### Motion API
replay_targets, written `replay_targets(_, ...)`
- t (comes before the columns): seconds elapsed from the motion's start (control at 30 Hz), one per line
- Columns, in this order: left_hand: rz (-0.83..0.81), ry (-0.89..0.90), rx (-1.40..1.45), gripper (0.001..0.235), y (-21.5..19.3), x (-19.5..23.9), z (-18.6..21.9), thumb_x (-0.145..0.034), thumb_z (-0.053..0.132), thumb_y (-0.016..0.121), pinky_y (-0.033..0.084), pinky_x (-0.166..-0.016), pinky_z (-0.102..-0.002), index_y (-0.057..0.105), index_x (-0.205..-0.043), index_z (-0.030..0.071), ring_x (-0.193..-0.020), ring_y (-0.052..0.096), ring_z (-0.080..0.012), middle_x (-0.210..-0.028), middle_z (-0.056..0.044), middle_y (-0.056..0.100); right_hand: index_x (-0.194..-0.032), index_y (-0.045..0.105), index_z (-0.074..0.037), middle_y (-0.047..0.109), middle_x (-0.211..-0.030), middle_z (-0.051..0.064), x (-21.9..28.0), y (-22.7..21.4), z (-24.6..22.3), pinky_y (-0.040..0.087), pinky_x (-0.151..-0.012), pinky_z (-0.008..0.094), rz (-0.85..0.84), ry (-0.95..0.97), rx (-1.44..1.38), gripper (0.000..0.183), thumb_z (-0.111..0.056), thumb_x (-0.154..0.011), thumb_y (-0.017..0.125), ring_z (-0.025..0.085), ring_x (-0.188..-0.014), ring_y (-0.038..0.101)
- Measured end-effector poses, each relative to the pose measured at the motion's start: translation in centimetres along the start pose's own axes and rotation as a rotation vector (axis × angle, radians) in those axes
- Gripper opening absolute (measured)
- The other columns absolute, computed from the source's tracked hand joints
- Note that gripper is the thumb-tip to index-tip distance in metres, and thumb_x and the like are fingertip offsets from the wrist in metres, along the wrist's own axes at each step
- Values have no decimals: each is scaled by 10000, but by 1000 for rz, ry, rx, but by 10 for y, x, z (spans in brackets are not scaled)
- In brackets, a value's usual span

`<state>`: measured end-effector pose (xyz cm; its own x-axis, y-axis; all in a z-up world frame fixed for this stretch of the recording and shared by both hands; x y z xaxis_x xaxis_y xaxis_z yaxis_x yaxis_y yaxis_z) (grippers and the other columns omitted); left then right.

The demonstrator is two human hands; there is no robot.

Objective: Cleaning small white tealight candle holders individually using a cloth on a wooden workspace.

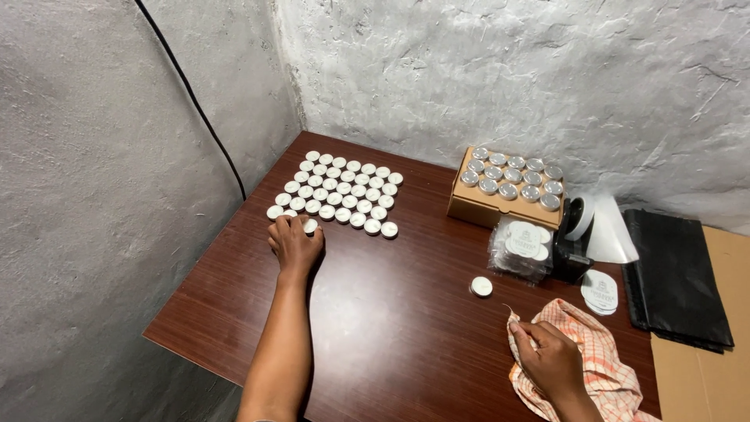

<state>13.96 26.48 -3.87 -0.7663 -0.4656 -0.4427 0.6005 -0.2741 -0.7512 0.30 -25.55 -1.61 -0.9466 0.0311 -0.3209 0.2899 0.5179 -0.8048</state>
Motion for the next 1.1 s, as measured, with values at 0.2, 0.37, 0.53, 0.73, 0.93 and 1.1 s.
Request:
replay_targets(0.2,-10,98,-68,422,1,3,4,-798,397,755,437,-866,-569,691,-1100,110,-1111,506,-404,-1146,-134,560,-925,839,-185,763,-775,-60,0,2,2,532,-569,343,41,-41,-6,191,-335,-882,729,128,-694,711)
replay_targets(0.37,-173,127,44,452,-13,6,18,-828,359,738,486,-915,-563,687,-1175,74,-1164,551,-393,-1182,-165,607,-912,832,-145,768,-773,-8,-2,0,-1,533,-567,347,63,-91,-29,185,-302,-879,739,160,-686,718)
replay_targets(0.53,-357,63,216,434,-30,14,36,-847,310,709,489,-964,-449,637,-1196,64,-1162,575,-330,-1225,-151,553,-910,831,-154,757,-767,-9,-1,1,0,526,-563,357,94,-109,-21,176,-303,-879,744,173,-673,708)
replay_targets(0.73,-468,116,277,425,-32,26,60,-815,282,733,431,-1048,-406,652,-1167,58,-1199,554,-307,-1174,-145,588,-1012,802,-54,777,-830,75,-4,-3,-5,573,-652,345,96,-211,-130,194,-198,-892,750,192,-737,728)
replay_targets(0.93,-437,269,350,464,-36,45,92,-749,223,853,550,-858,-490,695,-1137,22,-1004,663,-413,-991,-184,625,-1067,814,-139,773,-813,100,-7,-16,-26,600,-680,387,220,-223,-242,205,-210,-877,788,304,-813,765)
replay_targets(1.1,-542,270,466,445,-52,69,132,-767,164,834,571,-847,-470,688,-1170,41,-946,694,-391,-1015,-186,629,-1027,838,-151,771,-794,86,-4,-2,-13,601,-678,358,171,-215,-276,157,-162,-882,779,283,-782,767)
Point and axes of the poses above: each hand's wrist, its own x-axis away from the middle knuckle, its own y-axis out of the palm, z = x × y, the point moved 2 cm from there along -x, towards the middle knuckle
